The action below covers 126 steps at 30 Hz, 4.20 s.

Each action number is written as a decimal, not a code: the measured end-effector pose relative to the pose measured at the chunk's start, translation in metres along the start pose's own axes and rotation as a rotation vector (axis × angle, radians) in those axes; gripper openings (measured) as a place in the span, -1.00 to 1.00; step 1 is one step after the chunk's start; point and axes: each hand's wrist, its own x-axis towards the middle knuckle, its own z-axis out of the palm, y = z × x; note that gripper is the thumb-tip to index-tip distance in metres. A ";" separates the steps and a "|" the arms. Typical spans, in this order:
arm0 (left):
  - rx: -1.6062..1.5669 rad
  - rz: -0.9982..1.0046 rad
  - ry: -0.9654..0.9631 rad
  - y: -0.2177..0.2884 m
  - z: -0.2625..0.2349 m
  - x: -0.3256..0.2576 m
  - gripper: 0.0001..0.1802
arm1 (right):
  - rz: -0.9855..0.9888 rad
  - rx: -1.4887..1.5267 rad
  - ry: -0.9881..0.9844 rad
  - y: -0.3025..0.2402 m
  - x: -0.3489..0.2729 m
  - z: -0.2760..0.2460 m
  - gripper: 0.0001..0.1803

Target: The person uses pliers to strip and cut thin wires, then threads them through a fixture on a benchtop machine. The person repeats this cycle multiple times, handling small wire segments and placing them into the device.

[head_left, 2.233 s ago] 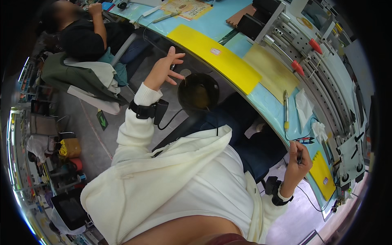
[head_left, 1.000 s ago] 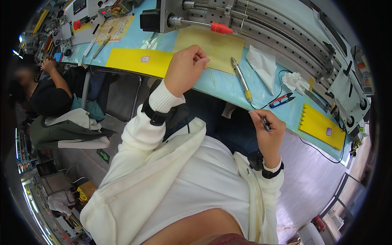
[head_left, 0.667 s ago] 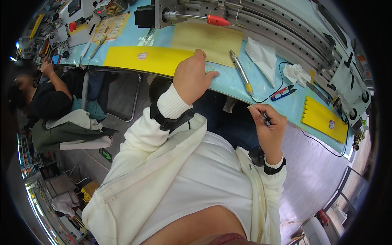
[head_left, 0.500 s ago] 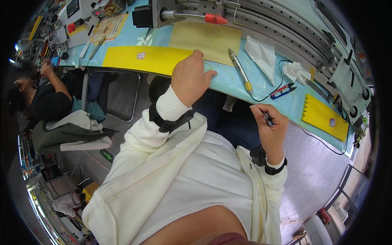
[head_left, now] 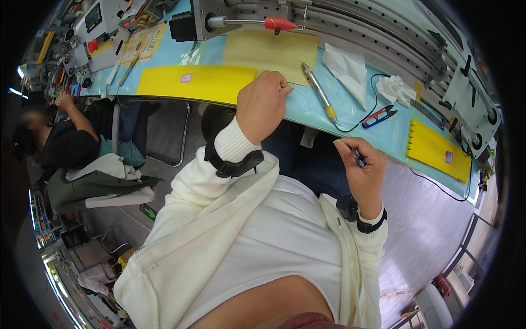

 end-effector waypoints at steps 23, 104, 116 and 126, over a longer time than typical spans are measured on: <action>0.183 -0.019 -0.059 -0.006 -0.004 0.003 -0.88 | 0.028 0.074 0.007 0.006 -0.001 -0.002 -0.94; -0.641 -0.412 -0.024 -0.040 -0.069 -0.017 -0.85 | 0.100 0.075 0.011 0.017 -0.007 -0.003 -0.92; -0.959 -0.742 0.023 -0.166 -0.136 -0.103 -0.83 | 0.020 -0.131 -0.069 0.027 0.002 0.011 -0.83; -0.665 -0.965 -0.018 -0.274 -0.087 -0.145 -0.79 | 0.018 -0.099 -0.069 0.033 0.021 0.017 -0.80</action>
